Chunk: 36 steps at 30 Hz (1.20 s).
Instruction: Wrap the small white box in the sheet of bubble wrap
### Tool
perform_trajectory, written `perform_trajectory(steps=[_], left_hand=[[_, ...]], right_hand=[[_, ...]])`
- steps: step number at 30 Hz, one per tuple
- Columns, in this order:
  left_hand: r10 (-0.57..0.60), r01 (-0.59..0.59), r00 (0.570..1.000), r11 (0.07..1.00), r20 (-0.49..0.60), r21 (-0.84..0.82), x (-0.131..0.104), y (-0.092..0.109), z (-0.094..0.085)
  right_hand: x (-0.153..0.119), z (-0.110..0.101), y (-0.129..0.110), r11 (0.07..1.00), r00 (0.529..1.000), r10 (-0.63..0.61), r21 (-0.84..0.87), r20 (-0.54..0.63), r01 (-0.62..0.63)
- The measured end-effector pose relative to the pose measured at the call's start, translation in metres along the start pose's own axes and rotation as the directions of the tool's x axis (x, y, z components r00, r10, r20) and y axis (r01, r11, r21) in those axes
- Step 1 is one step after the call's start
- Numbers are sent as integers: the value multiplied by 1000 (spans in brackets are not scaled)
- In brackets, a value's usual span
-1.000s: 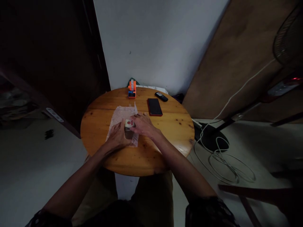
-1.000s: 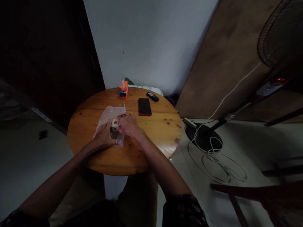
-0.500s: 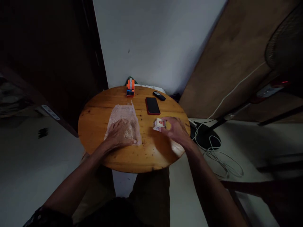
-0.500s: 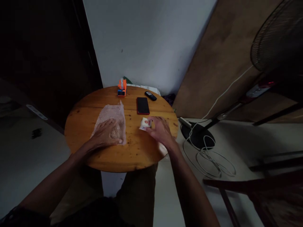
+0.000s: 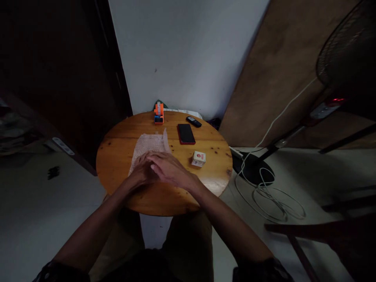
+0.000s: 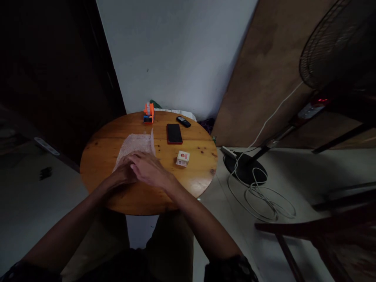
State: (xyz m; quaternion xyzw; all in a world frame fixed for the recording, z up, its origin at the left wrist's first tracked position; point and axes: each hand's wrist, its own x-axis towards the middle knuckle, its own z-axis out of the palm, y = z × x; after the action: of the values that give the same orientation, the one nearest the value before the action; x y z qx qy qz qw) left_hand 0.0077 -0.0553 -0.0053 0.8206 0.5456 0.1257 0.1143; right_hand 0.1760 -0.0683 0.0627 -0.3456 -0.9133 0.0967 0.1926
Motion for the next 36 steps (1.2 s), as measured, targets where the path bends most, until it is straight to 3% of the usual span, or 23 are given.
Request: perform_trajectory(steps=[1, 4, 6, 8, 17, 27, 32, 36], left_hand=[[14, -14, 1000, 1000, -5, -7, 0, 1, -1], [-5, 5, 1000, 1000, 17, 4, -1, 5, -4], [-43, 42, 998, 999, 39, 17, -2, 8, -6], [-60, 59, 997, 998, 55, 28, -2, 8, -5], [-111, 111, 994, 992, 0, 56, -2, -9, -9], [-116, 107, 988, 990, 100, 89, 4, -21, -20], [-66, 63, 997, 994, 28, 90, -6, -1, -20], [69, -73, 994, 997, 84, 35, -13, 28, -15]], right_hand=[[11, 5, -1, 1000, 998, 14, -28, 59, -12], [29, 13, 16, 964, 966, 209, -198, 152, -177], [28, 14, 33, 916, 929, 327, -299, 173, -267], [22, 16, 49, 894, 916, 370, -329, 157, -304], [5, 31, 71, 907, 936, 350, -260, 27, -331], [7, 31, 80, 902, 930, 368, -249, 17, -352], [5, 32, 84, 911, 934, 357, -232, 29, -341], [6, 31, 83, 904, 928, 371, -245, 39, -351]])
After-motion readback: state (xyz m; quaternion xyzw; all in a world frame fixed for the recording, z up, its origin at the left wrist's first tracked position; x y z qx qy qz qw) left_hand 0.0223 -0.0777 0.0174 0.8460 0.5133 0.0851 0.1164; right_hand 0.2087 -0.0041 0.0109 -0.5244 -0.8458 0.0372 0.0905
